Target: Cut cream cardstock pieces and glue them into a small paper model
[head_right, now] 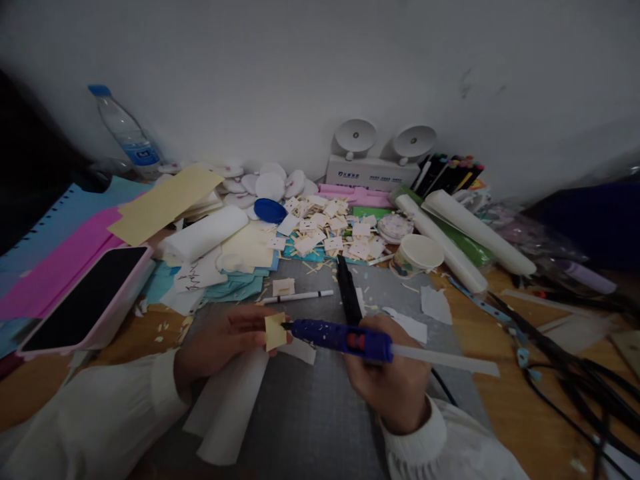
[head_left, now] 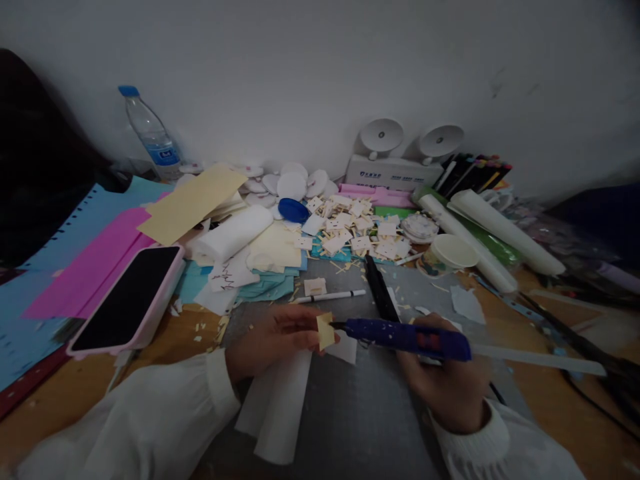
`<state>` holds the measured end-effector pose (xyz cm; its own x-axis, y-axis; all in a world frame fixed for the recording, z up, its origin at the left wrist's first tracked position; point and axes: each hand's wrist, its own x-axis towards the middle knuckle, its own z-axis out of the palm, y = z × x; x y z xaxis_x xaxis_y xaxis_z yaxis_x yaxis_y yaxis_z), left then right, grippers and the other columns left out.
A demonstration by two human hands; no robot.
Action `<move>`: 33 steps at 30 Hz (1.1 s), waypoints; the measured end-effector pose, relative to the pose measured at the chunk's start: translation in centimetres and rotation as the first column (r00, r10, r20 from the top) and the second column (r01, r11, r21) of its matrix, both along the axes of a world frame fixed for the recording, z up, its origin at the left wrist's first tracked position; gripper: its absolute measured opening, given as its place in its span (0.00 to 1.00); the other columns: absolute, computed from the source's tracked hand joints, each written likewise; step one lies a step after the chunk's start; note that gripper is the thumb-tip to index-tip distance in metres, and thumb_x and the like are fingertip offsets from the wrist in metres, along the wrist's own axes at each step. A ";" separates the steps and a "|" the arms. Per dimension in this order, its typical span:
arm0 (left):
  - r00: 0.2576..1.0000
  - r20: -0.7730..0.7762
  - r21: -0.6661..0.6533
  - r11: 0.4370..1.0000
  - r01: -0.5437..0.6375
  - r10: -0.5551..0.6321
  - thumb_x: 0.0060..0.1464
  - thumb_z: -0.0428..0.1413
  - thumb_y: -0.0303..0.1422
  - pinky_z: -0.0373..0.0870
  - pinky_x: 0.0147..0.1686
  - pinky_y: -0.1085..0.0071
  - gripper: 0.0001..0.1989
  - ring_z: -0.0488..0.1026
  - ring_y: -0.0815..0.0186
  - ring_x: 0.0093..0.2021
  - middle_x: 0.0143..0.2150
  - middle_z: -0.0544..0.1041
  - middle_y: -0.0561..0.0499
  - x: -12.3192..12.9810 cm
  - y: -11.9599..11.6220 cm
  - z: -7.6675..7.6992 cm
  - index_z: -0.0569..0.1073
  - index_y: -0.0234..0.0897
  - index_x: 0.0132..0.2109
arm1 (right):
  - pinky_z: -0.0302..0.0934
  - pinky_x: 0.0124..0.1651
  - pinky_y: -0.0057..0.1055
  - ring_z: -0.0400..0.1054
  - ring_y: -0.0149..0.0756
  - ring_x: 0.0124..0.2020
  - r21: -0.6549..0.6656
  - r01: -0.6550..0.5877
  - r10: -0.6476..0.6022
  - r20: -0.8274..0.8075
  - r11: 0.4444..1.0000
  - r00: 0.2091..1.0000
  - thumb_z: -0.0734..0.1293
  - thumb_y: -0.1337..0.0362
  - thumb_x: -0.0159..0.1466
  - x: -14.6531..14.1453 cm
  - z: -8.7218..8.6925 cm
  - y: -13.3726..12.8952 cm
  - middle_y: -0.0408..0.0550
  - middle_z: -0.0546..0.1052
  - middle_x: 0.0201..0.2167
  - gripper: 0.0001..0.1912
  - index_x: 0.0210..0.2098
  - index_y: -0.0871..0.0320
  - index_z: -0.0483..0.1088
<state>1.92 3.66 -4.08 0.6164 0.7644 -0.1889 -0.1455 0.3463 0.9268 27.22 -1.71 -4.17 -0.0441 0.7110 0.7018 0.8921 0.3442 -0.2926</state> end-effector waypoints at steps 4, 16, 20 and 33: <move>0.999 -0.035 0.018 1.000 -0.006 0.007 0.50 0.61 0.30 0.70 0.43 0.69 0.13 0.76 0.66 0.36 0.40 0.81 0.51 -0.1 -0.1 0.2 0.78 0.40 0.45 | 0.63 0.26 0.31 0.69 0.37 0.24 -0.004 0.005 -0.005 -0.010 1.000 1.000 0.67 0.63 0.57 0.0 -0.1 0.1 0.43 0.72 0.25 0.07 0.34 0.53 0.65; 0.999 0.035 -0.029 0.999 0.026 -0.025 0.47 0.63 0.30 0.71 0.39 0.71 0.12 0.76 0.67 0.35 0.37 0.81 0.53 0.1 -0.1 0.7 0.78 0.40 0.42 | 0.60 0.25 0.28 0.68 0.34 0.23 0.080 0.018 -0.023 0.067 0.997 0.997 0.67 0.62 0.58 -0.1 0.5 0.3 0.41 0.71 0.24 0.06 0.33 0.54 0.65; 0.999 0.024 -0.009 0.999 0.037 -0.037 0.48 0.62 0.30 0.70 0.39 0.72 0.11 0.75 0.68 0.34 0.37 0.81 0.52 0.1 -0.1 0.9 0.78 0.38 0.42 | 0.60 0.25 0.27 0.67 0.33 0.22 0.093 0.013 -0.020 0.071 0.996 0.997 0.68 0.62 0.57 0.0 0.4 0.3 0.40 0.70 0.23 0.06 0.32 0.54 0.65; 0.999 0.048 -0.036 0.999 0.002 -0.001 0.47 0.64 0.31 0.70 0.38 0.71 0.12 0.76 0.67 0.34 0.37 0.81 0.50 0.0 -0.1 0.5 0.79 0.38 0.42 | 0.61 0.26 0.28 0.67 0.33 0.23 0.044 -0.030 0.034 -0.085 0.999 0.996 0.70 0.62 0.55 -0.4 0.4 0.3 0.39 0.70 0.23 0.10 0.33 0.55 0.65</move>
